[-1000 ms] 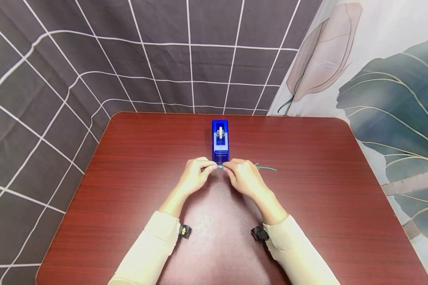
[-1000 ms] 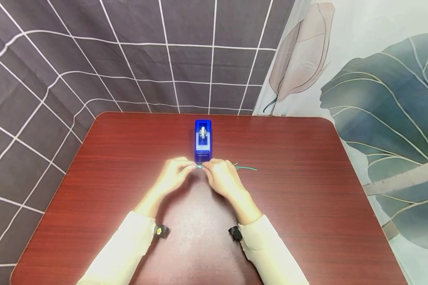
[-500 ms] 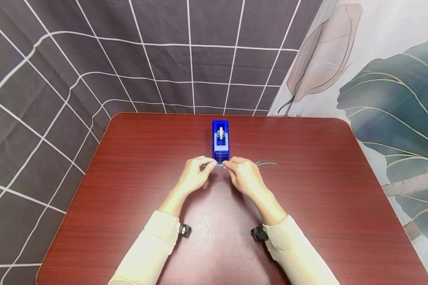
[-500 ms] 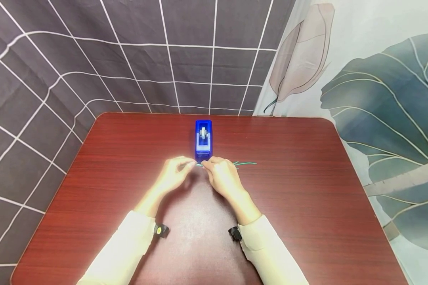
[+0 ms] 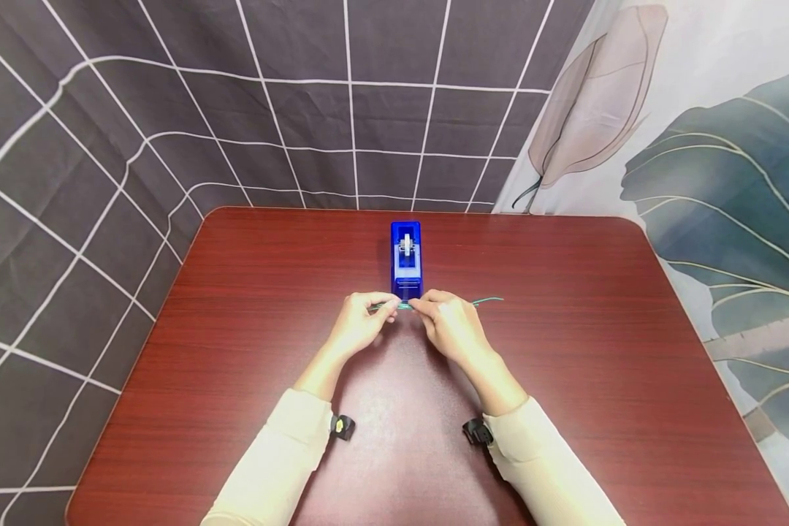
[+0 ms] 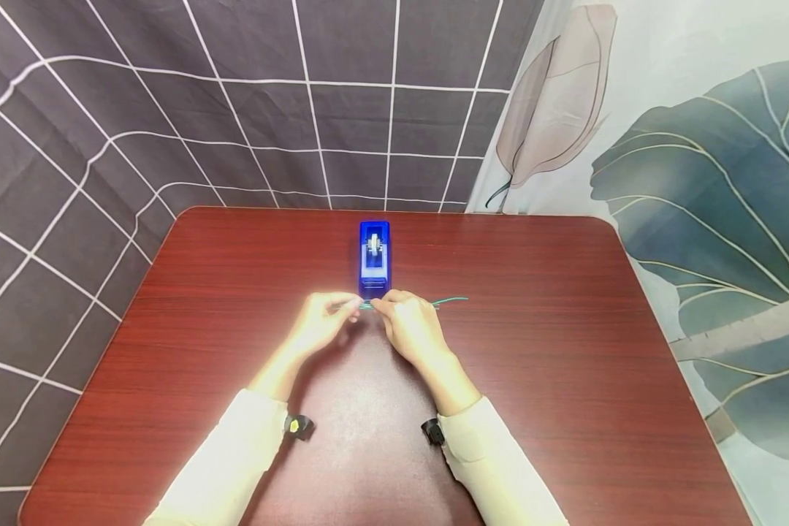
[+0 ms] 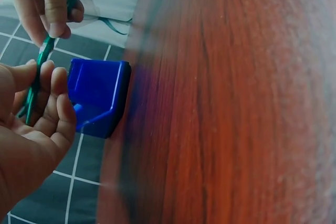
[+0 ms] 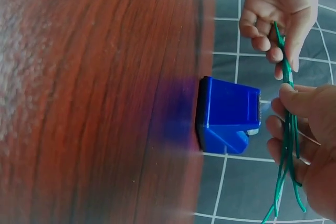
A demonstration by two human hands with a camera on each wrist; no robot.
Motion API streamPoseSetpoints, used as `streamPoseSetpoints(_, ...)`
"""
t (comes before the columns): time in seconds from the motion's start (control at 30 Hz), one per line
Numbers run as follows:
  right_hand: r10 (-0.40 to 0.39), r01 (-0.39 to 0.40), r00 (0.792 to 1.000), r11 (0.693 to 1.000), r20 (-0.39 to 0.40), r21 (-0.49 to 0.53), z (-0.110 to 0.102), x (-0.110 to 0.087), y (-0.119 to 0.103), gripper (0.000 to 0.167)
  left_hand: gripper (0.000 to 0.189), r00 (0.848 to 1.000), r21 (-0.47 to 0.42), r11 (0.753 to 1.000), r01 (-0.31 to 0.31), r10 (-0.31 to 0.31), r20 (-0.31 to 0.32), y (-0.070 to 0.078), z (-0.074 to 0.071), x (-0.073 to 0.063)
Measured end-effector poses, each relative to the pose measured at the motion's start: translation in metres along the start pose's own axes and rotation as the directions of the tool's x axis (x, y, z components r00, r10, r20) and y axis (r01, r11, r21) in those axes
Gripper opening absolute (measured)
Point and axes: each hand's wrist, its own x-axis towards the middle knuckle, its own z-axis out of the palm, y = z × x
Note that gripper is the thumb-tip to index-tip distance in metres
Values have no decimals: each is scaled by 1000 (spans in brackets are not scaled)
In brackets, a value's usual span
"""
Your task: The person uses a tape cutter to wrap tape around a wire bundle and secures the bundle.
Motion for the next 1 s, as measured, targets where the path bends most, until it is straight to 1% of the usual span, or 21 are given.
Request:
streamPoseSetpoints(0.17,32,-33,999,999,30,15,0,1,-1,13,17,1000,-3,1000,-4,4,-19,-1,2,0)
streamPoseSetpoints(0.3,40,-42,996,999,76,26,-2,2,-1,17,17,1000,-13,1000,-1,1,-22,-3,4,0)
streamPoseSetpoints(0.5,49,-47,984,999,170,-11,-1,4,-2,18,15,999,-17,1000,-22,22,-28,-5,6,0)
streamPoseSetpoints(0.6,58,-54,978,998,200,-22,-2,5,-3,16,14,999,-31,999,-28,27,-29,-5,6,-1)
streamPoseSetpoints(0.67,58,-55,977,998,203,-21,-2,5,-3,14,14,999,-43,999,-25,24,-28,-5,6,-1)
streamPoseSetpoints(0.77,58,-57,981,998,185,-9,-2,4,-3,11,14,1000,-60,998,-14,13,-26,-6,6,-1)
streamPoseSetpoints(0.9,61,-61,986,998,154,-3,-1,4,-2,8,15,1000,-51,999,-8,6,-27,-7,5,0)
streamPoseSetpoints(1.0,71,-71,987,997,146,-6,-1,4,-2,8,15,1000,-48,999,6,-7,-22,-7,5,1)
